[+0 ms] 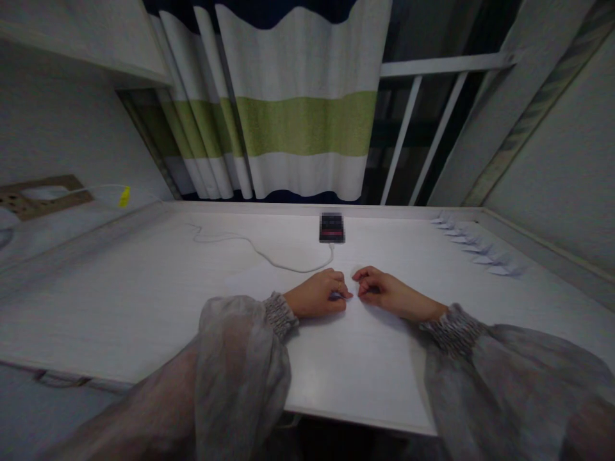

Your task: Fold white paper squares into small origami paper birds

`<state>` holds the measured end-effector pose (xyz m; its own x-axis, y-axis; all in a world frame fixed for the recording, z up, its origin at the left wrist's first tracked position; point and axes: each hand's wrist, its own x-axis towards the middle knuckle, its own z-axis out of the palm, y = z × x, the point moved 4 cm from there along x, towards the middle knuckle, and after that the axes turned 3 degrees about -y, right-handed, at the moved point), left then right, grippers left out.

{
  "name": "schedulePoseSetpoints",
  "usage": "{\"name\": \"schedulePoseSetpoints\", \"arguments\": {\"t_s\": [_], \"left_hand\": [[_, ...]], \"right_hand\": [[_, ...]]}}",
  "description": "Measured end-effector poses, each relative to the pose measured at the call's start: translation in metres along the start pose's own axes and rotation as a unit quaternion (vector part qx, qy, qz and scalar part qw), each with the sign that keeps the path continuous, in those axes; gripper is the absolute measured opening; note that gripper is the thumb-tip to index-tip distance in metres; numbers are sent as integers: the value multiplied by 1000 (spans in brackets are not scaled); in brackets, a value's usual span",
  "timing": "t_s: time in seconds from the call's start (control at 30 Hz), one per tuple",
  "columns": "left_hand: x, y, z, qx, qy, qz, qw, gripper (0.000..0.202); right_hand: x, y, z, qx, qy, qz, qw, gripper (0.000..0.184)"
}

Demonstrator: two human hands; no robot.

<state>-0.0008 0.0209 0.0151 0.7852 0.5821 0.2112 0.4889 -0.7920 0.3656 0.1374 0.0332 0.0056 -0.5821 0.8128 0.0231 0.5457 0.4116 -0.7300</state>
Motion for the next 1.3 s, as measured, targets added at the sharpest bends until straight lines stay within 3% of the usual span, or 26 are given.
{"name": "schedulePoseSetpoints", "arguments": {"t_s": [0.27,0.63,0.73,0.97,1.2,1.3], "left_hand": [[2,6,2,62,-10,58,996,20],[3,0,4,42,-13,44,998,20],[4,-6,6,-3,5,22,1000,17],[5,-15,7,-141,51,-96,984,9],[6,-18,8,-207,65,-125,968,16],[7,-19,9,-209,66,-136,966,13]], "right_hand": [[3,0,6,-61,42,-9,997,17],[7,-4,7,-100,93,11,991,12],[7,-6,6,-102,91,30,990,12],[10,-9,4,-71,64,80,992,11],[11,-3,5,-5,59,129,990,12],[11,0,5,22,59,120,991,11]]}}
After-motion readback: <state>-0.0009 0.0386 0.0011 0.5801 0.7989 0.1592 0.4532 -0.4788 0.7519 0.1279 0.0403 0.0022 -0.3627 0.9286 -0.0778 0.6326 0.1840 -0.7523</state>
